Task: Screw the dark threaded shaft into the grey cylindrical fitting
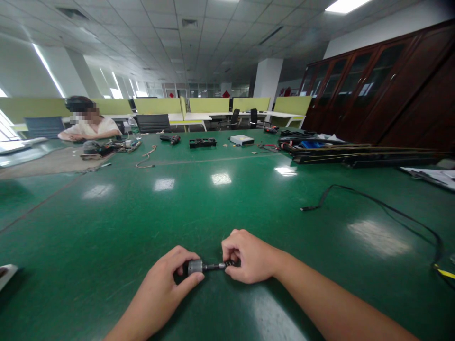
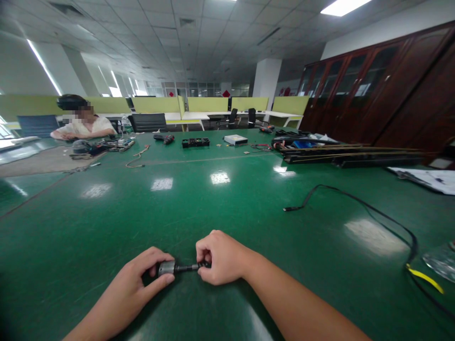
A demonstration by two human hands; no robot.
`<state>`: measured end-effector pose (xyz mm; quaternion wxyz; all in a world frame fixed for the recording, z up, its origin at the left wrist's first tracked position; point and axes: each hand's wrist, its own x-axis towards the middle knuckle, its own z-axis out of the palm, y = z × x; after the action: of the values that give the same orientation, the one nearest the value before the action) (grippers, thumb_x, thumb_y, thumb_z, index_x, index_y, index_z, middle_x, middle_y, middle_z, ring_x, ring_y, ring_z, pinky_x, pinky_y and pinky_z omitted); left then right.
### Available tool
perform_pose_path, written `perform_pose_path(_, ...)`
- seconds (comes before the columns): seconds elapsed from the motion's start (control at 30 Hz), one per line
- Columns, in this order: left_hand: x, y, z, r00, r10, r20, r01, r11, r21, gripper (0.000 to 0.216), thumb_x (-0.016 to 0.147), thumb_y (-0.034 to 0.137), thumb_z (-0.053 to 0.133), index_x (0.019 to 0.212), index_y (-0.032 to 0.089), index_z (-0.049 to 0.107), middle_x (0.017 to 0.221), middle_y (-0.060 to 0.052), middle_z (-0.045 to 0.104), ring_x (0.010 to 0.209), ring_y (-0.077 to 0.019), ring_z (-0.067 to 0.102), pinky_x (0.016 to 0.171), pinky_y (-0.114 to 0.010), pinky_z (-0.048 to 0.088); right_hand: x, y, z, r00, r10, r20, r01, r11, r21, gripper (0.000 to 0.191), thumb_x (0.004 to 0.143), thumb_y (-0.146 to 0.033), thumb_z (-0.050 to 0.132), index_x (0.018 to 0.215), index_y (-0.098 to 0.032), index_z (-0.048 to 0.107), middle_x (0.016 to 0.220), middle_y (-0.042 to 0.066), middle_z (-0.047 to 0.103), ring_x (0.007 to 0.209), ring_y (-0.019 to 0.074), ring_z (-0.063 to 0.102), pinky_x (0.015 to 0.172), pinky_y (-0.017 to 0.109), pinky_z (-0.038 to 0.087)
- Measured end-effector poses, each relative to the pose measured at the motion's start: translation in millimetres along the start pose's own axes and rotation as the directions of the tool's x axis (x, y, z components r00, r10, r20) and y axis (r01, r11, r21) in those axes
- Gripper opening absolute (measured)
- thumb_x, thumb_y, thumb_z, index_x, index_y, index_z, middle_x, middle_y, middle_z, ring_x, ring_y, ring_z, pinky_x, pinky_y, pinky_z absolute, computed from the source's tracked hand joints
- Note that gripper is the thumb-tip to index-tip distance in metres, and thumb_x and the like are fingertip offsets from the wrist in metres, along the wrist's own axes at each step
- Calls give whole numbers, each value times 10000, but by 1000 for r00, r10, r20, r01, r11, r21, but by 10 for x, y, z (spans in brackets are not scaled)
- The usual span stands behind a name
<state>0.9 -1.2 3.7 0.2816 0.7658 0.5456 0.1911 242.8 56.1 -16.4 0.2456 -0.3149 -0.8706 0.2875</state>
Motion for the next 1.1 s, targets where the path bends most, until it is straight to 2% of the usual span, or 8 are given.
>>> perform_pose_path(0.13, 0, -1, -1, 1000, 9, -6, -9, 1000, 7, 191, 891, 353, 608, 1025, 245, 691, 878, -10, 617, 795, -183, 565, 734, -278, 422, 11, -37, 30, 1000, -20, 7, 20, 1000, -15, 114, 647, -147, 686, 745, -185, 642, 602, -63, 536, 564, 99, 502, 657, 238, 398)
perform_pose_path(0.33, -1, -1, 2, 1000, 10, -5, -10, 1000, 13, 178, 900, 350, 600, 1013, 248, 691, 852, -5, 606, 780, -182, 563, 726, -277, 420, 1, -106, 38, 1000, -25, 11, 25, 999, -22, 334, 630, -105, 654, 947, -211, 652, 675, -59, 537, 634, 122, 507, 690, 263, 377)
perform_pose_path(0.43, 2, 1, 7, 1000, 11, -3, -11, 1000, 14, 182, 901, 351, 599, 1021, 248, 688, 868, -7, 614, 786, -182, 567, 733, -275, 422, -2, -99, 31, 1000, -26, 10, 26, 1000, -14, 311, 627, -96, 631, 918, -203, 646, 674, -59, 543, 626, 117, 509, 686, 260, 381)
perform_pose_path(0.57, 3, 8, 8, 1000, 7, -2, -7, 1000, 26, 177, 902, 349, 600, 1024, 251, 683, 873, -4, 614, 794, -184, 568, 731, -273, 417, 9, -93, 36, 1000, -1, 16, 1, 1000, 27, 159, 647, -104, 637, 787, -179, 636, 629, -61, 539, 563, 95, 487, 643, 240, 389)
perform_pose_path(0.63, 0, 7, 8, 1000, 2, -1, -2, 1000, 27, 175, 900, 348, 605, 1022, 250, 682, 869, -3, 612, 795, -185, 568, 731, -274, 417, 17, -109, 48, 1000, 5, 11, -5, 999, 45, 130, 666, -117, 654, 781, -177, 646, 624, -61, 546, 558, 92, 488, 656, 241, 398)
perform_pose_path(0.8, 0, -4, 9, 1000, 16, 5, -16, 1000, 17, 174, 899, 348, 612, 1031, 260, 683, 899, -5, 622, 815, -186, 577, 754, -280, 428, 32, -177, 96, 1000, -8, 3, 7, 992, 126, 283, 653, -96, 676, 919, -193, 664, 719, -45, 580, 637, 109, 532, 662, 229, 420)
perform_pose_path(0.93, 10, -1, 6, 1000, 18, 15, -18, 1000, 21, 177, 892, 345, 618, 1028, 257, 687, 912, -14, 631, 820, -192, 581, 755, -287, 434, 35, -193, 125, 999, 30, 15, -32, 986, 162, 351, 687, -102, 653, 1025, -199, 645, 725, -45, 602, 624, 112, 537, 649, 229, 426)
perform_pose_path(1.1, 0, -9, 6, 1000, 30, 10, -30, 999, 19, 198, 894, 361, 610, 1039, 250, 688, 916, -25, 640, 824, -196, 586, 762, -292, 444, 37, -184, 135, 1000, 19, 2, -19, 994, 103, 264, 686, -133, 689, 941, -198, 668, 727, -36, 602, 656, 122, 547, 682, 242, 429)
